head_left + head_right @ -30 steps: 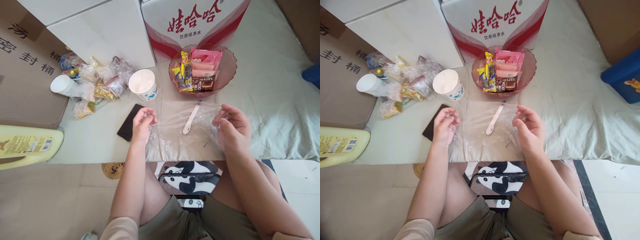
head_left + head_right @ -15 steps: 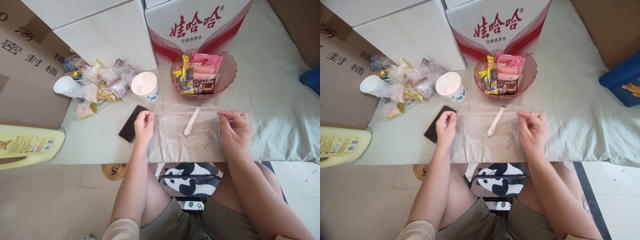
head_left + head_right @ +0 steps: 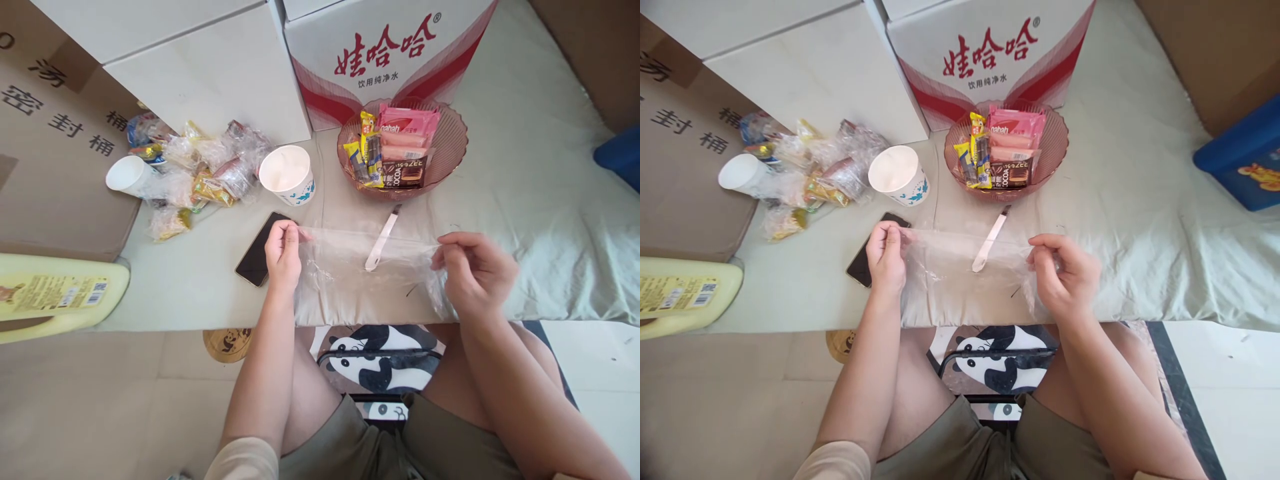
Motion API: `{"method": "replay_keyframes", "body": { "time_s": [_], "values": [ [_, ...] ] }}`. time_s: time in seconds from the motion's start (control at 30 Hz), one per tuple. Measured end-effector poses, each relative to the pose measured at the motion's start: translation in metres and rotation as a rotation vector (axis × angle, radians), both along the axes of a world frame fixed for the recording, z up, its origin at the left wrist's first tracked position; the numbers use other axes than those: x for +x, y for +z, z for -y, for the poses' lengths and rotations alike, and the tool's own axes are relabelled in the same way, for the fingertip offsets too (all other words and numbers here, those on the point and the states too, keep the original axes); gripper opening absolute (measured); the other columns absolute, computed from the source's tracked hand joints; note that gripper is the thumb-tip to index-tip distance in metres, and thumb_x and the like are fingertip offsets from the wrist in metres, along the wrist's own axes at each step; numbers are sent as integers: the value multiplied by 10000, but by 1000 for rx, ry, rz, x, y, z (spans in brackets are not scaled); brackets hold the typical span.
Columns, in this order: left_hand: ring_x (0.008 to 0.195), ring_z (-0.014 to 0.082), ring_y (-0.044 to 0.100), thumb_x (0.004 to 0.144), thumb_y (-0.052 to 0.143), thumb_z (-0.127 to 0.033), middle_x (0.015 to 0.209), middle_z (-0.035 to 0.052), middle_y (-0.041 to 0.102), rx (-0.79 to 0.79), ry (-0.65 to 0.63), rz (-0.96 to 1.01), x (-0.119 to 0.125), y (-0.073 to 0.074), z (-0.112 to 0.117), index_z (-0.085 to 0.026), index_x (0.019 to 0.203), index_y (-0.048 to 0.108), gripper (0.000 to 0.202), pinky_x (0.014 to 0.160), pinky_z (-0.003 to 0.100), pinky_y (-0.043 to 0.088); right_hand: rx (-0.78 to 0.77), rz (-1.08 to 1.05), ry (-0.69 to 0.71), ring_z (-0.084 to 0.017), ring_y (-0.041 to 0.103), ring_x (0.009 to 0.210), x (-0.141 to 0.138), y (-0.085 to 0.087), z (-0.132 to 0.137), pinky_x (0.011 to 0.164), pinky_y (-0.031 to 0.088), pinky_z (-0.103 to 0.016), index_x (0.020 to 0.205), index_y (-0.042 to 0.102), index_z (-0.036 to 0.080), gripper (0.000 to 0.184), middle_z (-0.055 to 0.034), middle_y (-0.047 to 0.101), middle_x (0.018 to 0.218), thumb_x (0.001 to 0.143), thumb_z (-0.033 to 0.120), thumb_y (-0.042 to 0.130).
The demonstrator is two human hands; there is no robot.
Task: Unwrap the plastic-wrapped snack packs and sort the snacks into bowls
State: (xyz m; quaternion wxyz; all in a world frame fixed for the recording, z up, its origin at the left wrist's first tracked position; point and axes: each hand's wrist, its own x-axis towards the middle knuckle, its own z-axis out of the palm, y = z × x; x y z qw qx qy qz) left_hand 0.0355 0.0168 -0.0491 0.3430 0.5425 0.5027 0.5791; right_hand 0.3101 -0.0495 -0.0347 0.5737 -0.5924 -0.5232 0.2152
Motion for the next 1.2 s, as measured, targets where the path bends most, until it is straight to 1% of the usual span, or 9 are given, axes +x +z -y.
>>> {"method": "replay_keyframes", "body": {
  "time_s": [0.13,0.27,0.37,0.5,0.6,0.73,0.87,1.1,1.2],
  "values": [
    [443,80,441,880,624,-612,562,-54,494,-35,70,32,2,1,-1,-209,812,556,414,427,200,350,-163,-265,98,-89,479,397,-2,5,-1,390,365,-229,839,700,221,92,41,602,561,842,213,608],
    [456,77,447,865,636,-625,540,-66,434,-3,87,0,1,1,-2,-208,805,565,427,457,199,396,-192,-423,146,-76,427,345,-4,11,-4,343,308,-220,785,676,225,41,48,586,520,799,264,674],
    [412,79,403,884,616,-616,517,-80,389,-51,39,24,1,0,-2,-220,828,555,405,413,205,371,-219,-518,185,-86,427,340,-2,16,-5,330,293,-225,759,666,235,140,45,583,498,765,359,730],
    [378,76,353,876,613,-636,500,-83,382,-103,-13,9,4,1,0,-224,816,533,424,359,208,273,-330,-707,495,-129,474,346,7,17,-5,325,328,-258,820,678,256,386,26,605,508,708,622,727],
    [386,80,353,872,608,-651,491,-77,400,-117,-38,-19,6,3,2,-226,815,527,436,371,215,263,-398,-781,664,-133,483,358,11,12,-6,352,390,-268,883,675,253,458,27,617,532,722,682,694],
    [406,87,375,876,591,-662,496,-70,417,-149,-50,-49,9,6,4,-230,819,525,441,406,226,292,-445,-768,664,-148,584,494,6,2,-8,433,474,-269,947,666,228,447,-12,673,668,802,650,646],
    [400,93,385,865,604,-661,469,-74,413,-194,-125,-68,14,9,7,-230,811,524,442,420,231,301,-458,-765,710,-191,703,795,-5,-3,-8,691,591,-330,1029,682,222,424,-73,737,928,832,597,673],
    [436,102,446,906,578,-549,501,-56,478,-237,-248,-160,21,6,11,-214,814,569,347,452,232,332,-479,-623,837,-190,731,894,-10,-1,-3,780,593,-335,1239,610,263,415,-77,748,1052,928,537,615],
    [442,97,426,919,556,-464,507,-64,455,-231,-257,-253,25,6,12,-210,809,567,277,460,231,310,-451,-513,996,-168,720,975,-7,2,-1,858,579,-332,1408,512,331,462,-57,749,1144,972,464,583]
  ]
}}
